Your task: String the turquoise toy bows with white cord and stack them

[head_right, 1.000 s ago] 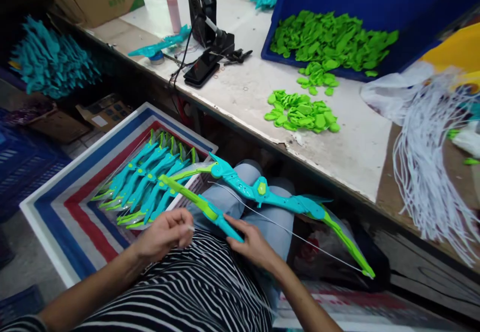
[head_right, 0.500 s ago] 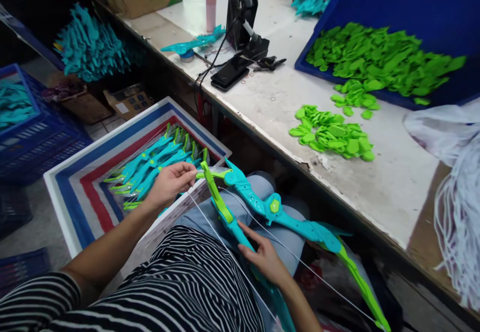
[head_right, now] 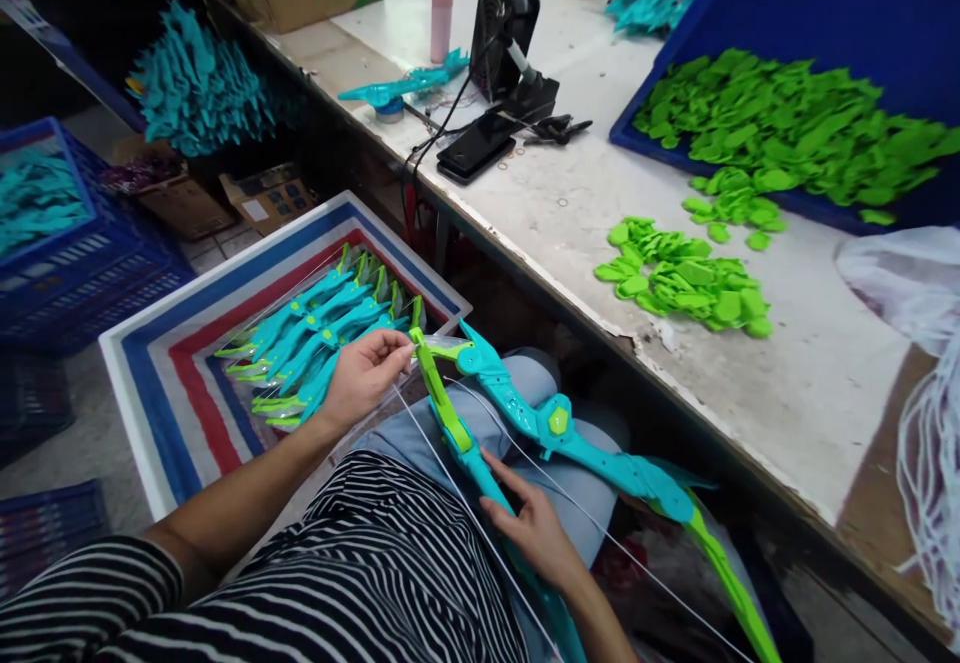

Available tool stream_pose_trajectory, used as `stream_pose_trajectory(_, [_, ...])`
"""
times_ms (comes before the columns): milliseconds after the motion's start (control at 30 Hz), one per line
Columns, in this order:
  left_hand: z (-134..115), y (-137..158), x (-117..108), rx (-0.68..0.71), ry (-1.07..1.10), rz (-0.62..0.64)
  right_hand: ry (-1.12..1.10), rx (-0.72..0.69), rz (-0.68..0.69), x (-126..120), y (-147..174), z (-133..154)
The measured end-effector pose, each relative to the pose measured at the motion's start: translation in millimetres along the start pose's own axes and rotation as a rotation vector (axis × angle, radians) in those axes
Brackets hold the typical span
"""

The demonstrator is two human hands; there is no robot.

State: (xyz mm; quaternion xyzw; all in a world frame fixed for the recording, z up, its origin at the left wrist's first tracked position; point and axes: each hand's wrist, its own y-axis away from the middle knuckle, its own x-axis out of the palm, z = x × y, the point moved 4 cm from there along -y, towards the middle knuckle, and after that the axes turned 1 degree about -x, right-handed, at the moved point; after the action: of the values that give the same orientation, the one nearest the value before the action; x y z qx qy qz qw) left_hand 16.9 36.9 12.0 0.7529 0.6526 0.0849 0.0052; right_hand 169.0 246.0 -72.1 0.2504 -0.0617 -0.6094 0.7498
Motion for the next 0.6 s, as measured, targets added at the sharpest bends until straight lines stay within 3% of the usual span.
stream_pose_trajectory(233, [-1, -1, 3, -0.158, 0.204, 0.155, 0.187, -0.085, -0.087, 9, 6, -3])
stream_pose_trajectory(467, [6, 3, -15, -0.254, 0.342, 0.249, 0.391, -0.241, -0.156, 13, 9, -7])
stream_pose_trajectory(600, [8, 4, -20, -0.283, 0.379, 0.279, 0.495, -0.362, -0.167, 8, 8, 9])
